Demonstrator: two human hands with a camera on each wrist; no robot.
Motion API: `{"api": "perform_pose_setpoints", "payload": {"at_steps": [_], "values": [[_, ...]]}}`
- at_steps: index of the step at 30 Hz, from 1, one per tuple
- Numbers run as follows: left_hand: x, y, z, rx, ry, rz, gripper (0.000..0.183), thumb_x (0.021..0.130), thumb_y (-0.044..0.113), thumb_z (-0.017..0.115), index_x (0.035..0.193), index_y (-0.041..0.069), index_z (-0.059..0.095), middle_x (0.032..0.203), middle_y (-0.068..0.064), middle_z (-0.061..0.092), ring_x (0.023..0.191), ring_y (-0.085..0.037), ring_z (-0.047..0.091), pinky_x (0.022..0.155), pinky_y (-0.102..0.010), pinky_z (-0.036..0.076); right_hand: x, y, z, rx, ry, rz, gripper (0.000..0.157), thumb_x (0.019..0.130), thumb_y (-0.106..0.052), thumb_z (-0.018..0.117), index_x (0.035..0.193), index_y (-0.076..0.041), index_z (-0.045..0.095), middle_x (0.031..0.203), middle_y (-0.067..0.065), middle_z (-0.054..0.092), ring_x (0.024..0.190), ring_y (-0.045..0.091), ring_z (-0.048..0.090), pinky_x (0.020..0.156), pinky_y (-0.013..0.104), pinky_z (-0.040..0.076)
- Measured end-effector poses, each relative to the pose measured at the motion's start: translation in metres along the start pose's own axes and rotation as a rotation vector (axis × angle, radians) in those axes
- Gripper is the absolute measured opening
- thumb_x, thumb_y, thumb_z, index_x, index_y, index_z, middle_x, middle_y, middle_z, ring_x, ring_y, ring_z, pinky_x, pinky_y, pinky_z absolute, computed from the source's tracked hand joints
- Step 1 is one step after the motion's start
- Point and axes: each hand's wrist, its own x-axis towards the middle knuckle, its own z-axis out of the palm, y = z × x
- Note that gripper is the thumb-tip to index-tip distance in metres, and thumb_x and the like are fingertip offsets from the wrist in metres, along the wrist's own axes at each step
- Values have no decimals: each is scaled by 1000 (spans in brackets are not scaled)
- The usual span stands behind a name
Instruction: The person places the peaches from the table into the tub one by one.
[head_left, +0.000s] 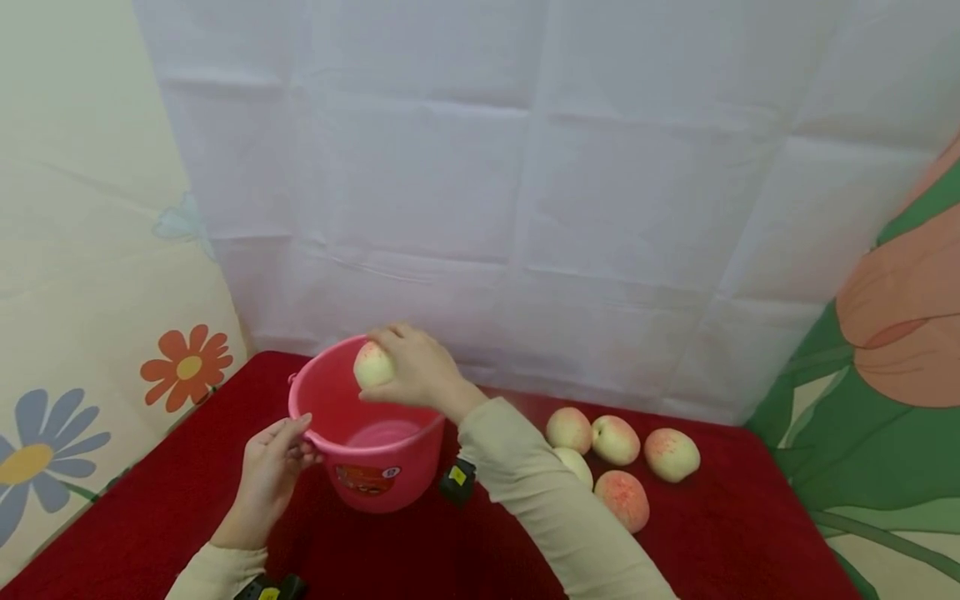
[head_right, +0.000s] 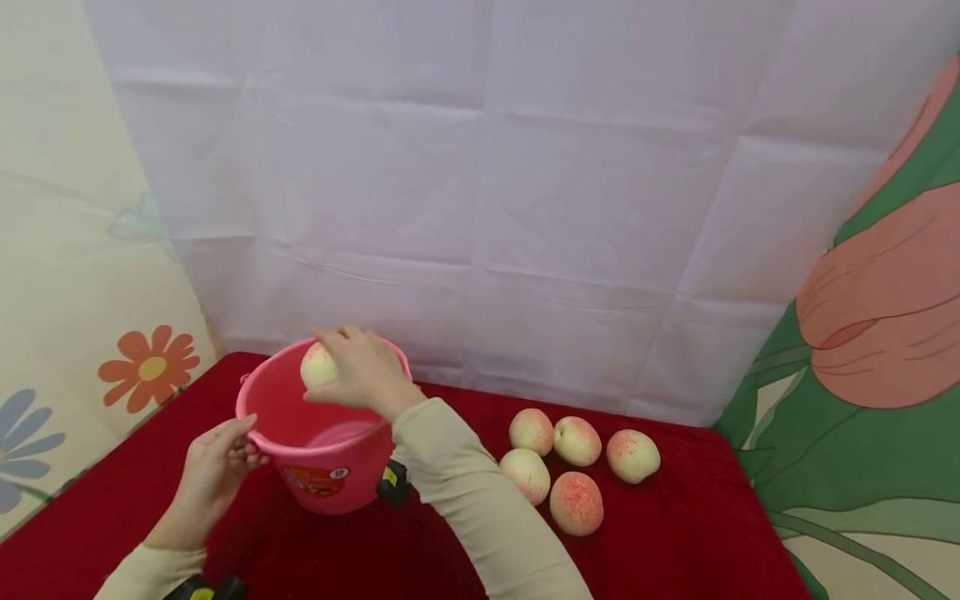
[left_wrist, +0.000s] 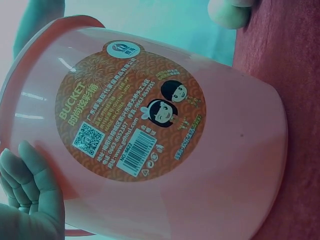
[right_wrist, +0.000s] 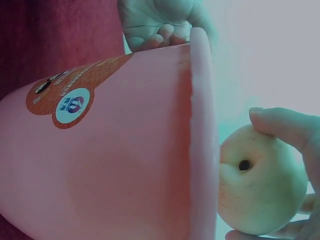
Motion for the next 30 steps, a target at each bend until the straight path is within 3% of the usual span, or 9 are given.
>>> {"api": "perform_pose_setpoints", "payload": {"at_steps": [4, 11, 15, 23, 30], "values": [[-1, 0, 1, -3, 5, -3, 30, 93, 15, 53, 65, 11, 63, 52, 2, 56, 48, -7, 56, 52, -21, 50, 1, 1, 3, 3, -3, 13, 73, 71, -46, 73, 133, -19, 45, 124, 3, 49, 103, 16, 51, 68, 27, 48], [0, 1, 3, 16, 13, -14, 30, 93, 16, 53, 65, 12, 63, 52, 2, 56, 48, -7, 56, 53, -21, 50, 3, 5, 12, -21, -23, 0, 74, 72, -46, 72, 134, -18, 44, 130, 4, 47, 113, 17, 47, 86, 30, 44], [-1, 1, 4, 16, 16, -18, 29, 92, 17, 54, 65, 12, 63, 52, 2, 56, 48, -7, 55, 53, -21, 50, 3, 6, 15, 1, -24, -10, 74, 73, -45, 72, 134, -17, 43, 131, 4, 45, 115, 17, 45, 88, 31, 44], [0, 3, 3, 45, 24, -25, 29, 92, 18, 54, 66, 12, 63, 53, 2, 56, 49, -8, 56, 55, -20, 50, 1, 7, 10, 10, -7, -22, 77, 76, -50, 67, 140, -23, 34, 146, 6, 26, 131, 23, 27, 100, 39, 35], [0, 4, 2, 35, 13, -17, 29, 92, 16, 54, 65, 11, 64, 53, 2, 57, 48, -8, 56, 54, -21, 51, -5, 8, 6, -3, 17, -27, 71, 76, -53, 65, 136, -22, 41, 142, 4, 34, 128, 21, 32, 97, 39, 38]]}}
